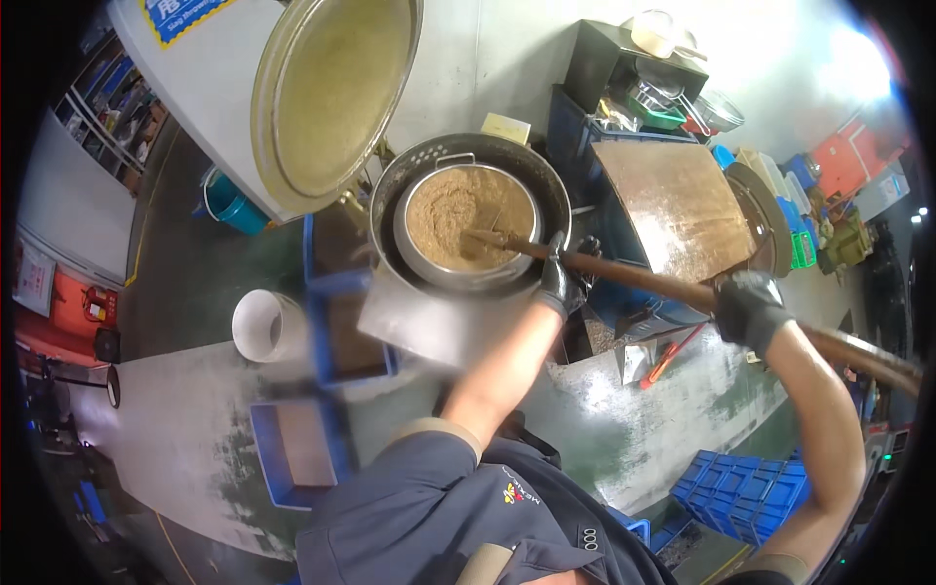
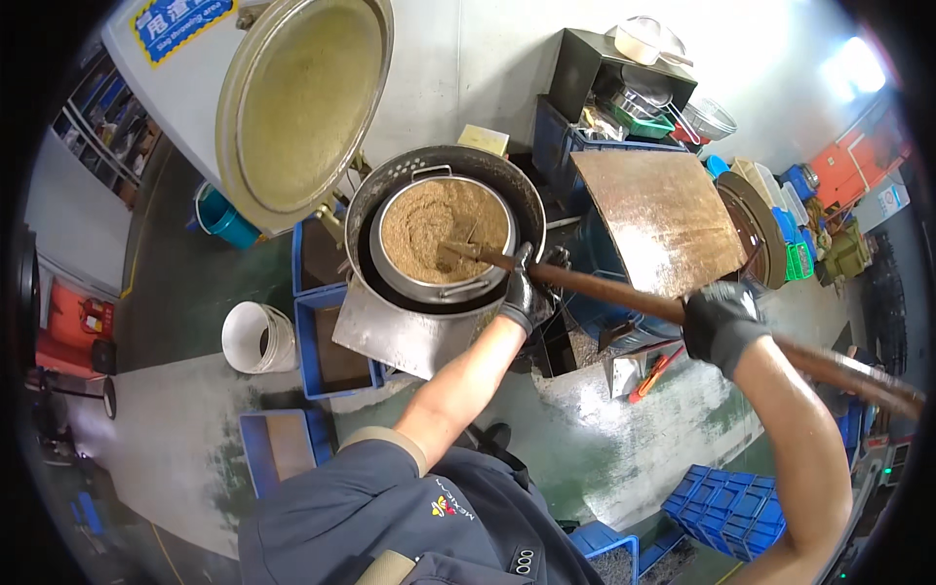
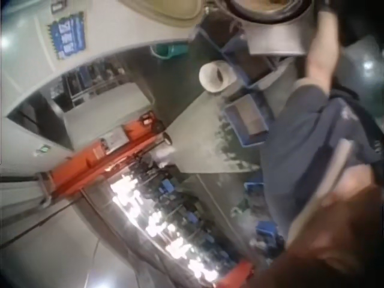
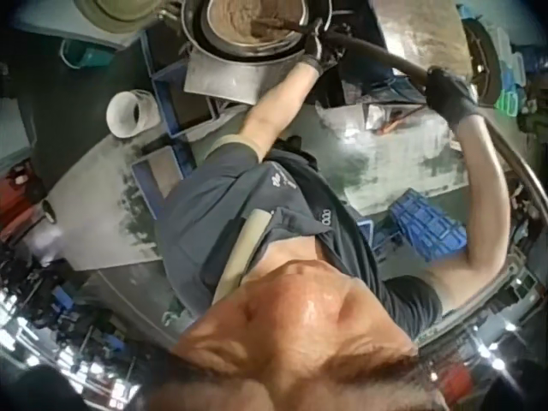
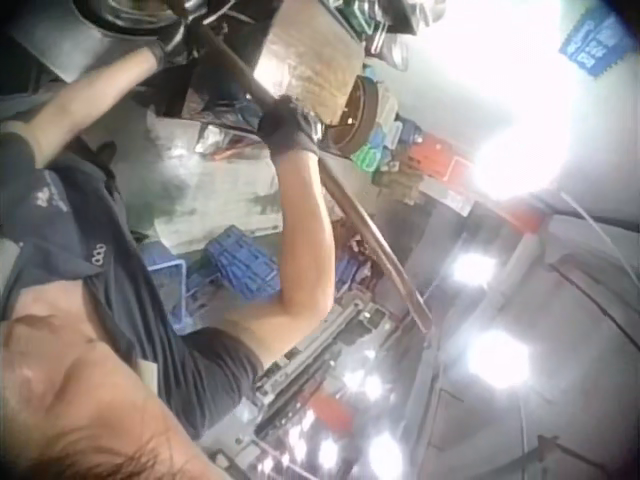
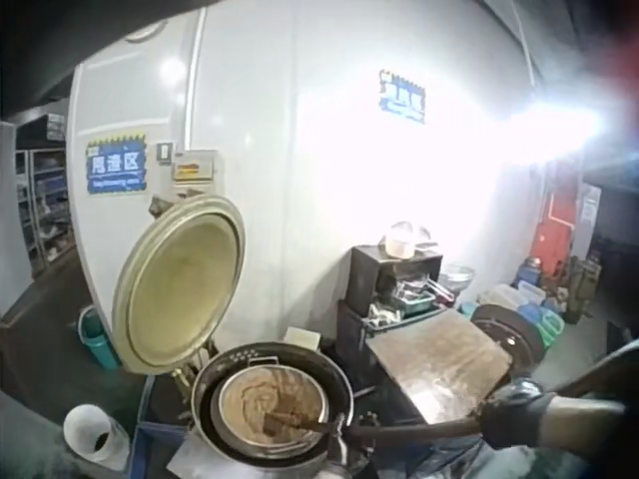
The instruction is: Shoveling industrial material from a floor bin into a processing machine.
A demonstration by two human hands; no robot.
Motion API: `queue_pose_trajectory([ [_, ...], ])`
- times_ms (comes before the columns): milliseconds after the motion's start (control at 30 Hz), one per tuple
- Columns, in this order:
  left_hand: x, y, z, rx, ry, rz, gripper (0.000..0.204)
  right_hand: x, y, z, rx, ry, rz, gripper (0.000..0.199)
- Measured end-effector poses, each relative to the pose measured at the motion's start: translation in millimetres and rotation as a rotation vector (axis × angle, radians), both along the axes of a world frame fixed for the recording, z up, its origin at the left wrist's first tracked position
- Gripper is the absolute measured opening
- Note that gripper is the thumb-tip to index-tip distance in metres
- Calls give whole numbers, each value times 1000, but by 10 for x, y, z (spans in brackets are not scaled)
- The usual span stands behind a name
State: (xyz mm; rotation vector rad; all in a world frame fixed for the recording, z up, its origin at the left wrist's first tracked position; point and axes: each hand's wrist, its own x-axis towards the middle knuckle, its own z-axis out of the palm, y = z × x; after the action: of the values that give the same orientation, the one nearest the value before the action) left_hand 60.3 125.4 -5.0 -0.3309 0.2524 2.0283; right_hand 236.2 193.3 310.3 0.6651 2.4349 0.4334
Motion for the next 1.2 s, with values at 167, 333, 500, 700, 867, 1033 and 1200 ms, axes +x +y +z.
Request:
queue_pose_trajectory([
  [167,103,214,-370,-111,-133,112,32,211,-25,-237,-279,-84,-239,30],
  [333,-111,42,-532,37,-213,-44,25,-165,-414,144,-437,-86,-470,28],
  [500,-551,-39,503,-110,-322,-125,28,-639,129,464,-411,-212,-361,28],
  [700,-261,338,625,97,-508,-183,22,-1173,-414,1531,-257,-178,-707,22],
  [867,-123,243,593,75,-479,-274,25,-689,-83,1433,-444,-167,-718,21],
  [1033,15,34,137,161,-528,-354,27,-449,-385,924,-557,-85,-767,15],
  [1200,189,9,285,87,-701,-446,16,-325,-498,1012,-569,-201,-854,21],
])
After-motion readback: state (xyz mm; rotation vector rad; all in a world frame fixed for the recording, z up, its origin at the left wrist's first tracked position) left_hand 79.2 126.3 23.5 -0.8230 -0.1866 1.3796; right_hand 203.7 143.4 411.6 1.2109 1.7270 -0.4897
